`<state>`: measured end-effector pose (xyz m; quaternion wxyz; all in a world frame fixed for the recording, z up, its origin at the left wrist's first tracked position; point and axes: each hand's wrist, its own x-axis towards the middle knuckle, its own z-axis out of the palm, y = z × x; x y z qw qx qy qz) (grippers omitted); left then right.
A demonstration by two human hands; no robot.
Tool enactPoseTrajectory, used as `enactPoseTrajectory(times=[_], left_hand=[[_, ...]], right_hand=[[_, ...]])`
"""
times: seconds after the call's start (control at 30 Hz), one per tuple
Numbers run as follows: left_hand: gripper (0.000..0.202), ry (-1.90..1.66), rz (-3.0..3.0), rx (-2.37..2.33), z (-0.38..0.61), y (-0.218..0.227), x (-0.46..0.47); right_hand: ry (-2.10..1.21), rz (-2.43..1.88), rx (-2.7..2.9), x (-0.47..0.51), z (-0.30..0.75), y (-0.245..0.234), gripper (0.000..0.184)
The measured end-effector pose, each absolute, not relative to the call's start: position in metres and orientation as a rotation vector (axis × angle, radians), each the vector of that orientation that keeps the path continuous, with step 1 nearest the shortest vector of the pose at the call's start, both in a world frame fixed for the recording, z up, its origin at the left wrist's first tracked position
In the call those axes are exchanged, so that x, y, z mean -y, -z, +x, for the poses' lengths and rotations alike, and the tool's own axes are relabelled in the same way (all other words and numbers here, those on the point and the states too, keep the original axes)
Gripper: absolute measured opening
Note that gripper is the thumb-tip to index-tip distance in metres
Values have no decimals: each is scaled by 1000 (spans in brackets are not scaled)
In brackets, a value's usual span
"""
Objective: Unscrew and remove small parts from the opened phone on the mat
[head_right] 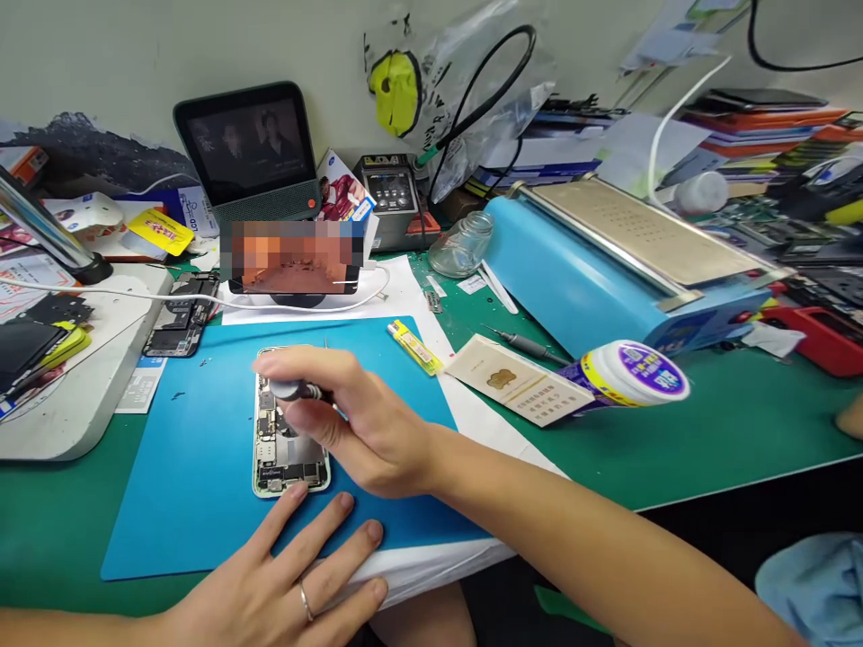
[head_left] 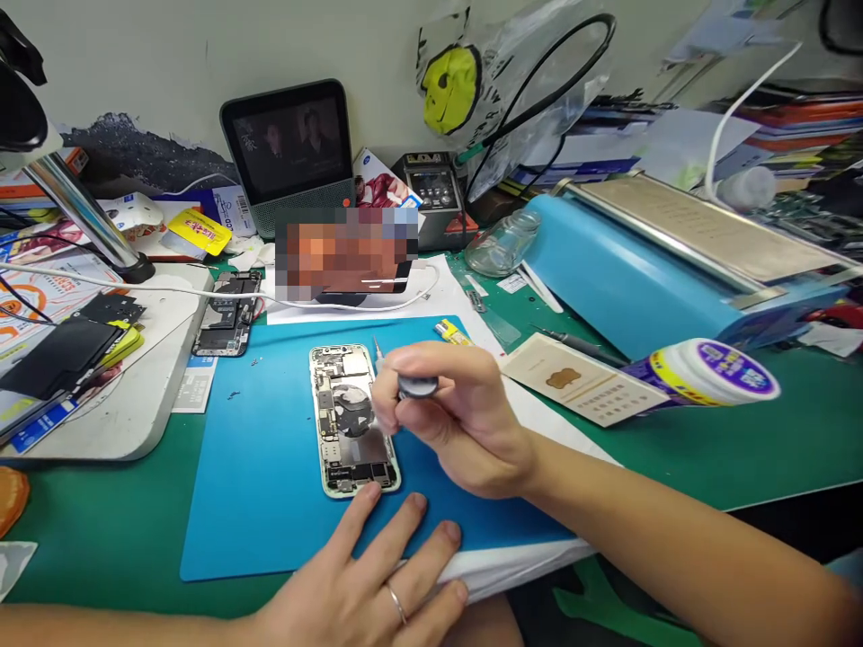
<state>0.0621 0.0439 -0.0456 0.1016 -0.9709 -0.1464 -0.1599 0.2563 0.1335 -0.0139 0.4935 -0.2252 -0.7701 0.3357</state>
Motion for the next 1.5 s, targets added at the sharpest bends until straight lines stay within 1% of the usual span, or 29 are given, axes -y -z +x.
enactPoseTrajectory(times=[0.13,0.23,0.33,0.53,0.7,0.83,1.1,1.23,1.37,1.5], left_hand=[[38,391,-2933,433,61,40,-42],[44,275,-3012,428,59,34,-40],[47,233,-3045,426,58,32,-39],[46,252,-3035,462,58,36,-38],[44,283,-3049,496,59,39,-36],[43,284,-3048,495,59,40,-35],[45,253,-3012,479,59,40,-36],[47,254,-2998,477,59,40,-35],[47,245,-3000,489,59,41,-34],[48,224,-3003,502,60,40,-32]], right_hand=[[-738,-311,1825,-129,249,12,43],[-695,-348,1803,-125,249,6,48],[-715,-352,1827,-120,249,2,54],[-900,-331,1837,-112,241,14,45],[-948,-293,1832,-109,236,26,47],[-927,-288,1803,-109,234,25,49],[-916,-411,1762,-113,240,18,33],[-892,-399,1807,-114,241,19,37],[-851,-400,1836,-114,241,19,31],[-791,-342,1813,-113,239,22,33]])
